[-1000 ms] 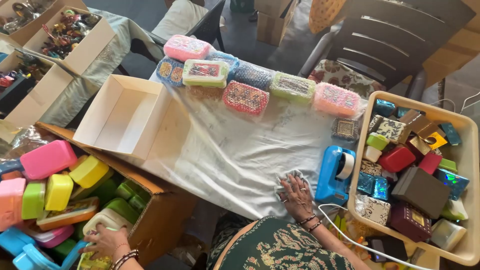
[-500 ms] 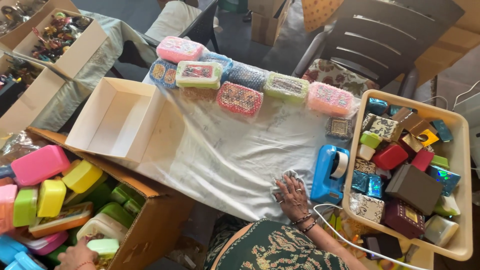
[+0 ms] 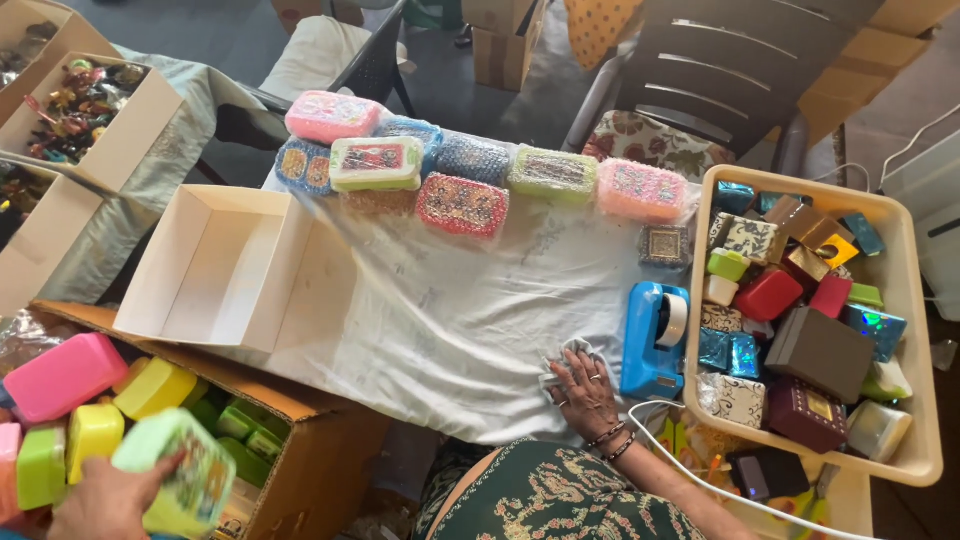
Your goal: The person wraps a pink rectangular item in bubble wrap, securing it with tape. They then pick up a green rectangular item and wipe its surface with a white cloth.
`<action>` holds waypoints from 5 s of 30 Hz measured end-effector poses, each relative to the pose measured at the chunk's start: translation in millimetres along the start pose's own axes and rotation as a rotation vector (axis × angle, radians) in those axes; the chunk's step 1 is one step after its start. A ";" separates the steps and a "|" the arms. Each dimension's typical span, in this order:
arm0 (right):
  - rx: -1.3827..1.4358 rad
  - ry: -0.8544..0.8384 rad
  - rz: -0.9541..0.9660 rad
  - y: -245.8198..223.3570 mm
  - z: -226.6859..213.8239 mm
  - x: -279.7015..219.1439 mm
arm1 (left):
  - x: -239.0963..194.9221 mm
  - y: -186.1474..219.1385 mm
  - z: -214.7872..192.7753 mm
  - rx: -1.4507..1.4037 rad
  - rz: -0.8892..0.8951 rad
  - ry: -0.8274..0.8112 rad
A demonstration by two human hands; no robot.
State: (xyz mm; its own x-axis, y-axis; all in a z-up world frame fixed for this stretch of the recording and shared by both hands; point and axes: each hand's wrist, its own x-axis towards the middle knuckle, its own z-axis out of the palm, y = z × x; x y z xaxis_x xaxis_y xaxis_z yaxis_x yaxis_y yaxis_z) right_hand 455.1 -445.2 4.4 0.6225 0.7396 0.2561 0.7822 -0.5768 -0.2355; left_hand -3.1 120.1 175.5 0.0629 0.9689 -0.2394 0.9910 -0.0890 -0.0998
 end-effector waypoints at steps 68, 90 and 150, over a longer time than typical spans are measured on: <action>-0.211 0.052 0.182 -112.0 35.8 113.8 | -161.6 430.3 166.0 -0.827 1.458 -0.510; -0.107 0.034 0.018 -86.3 22.0 128.1 | -161.7 428.3 159.5 -0.809 1.559 -0.279; 0.217 0.429 0.369 -25.8 9.6 115.7 | -187.0 445.3 159.6 -0.950 0.757 -1.273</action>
State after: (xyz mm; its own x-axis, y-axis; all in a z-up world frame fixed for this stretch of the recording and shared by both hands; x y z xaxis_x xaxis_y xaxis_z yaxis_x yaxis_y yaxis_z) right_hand 506.8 -341.5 31.1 0.8419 0.2722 0.4659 0.5176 -0.6511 -0.5551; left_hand 407.7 -137.5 21.8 0.8372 -0.0255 -0.5463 0.5388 0.2094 0.8160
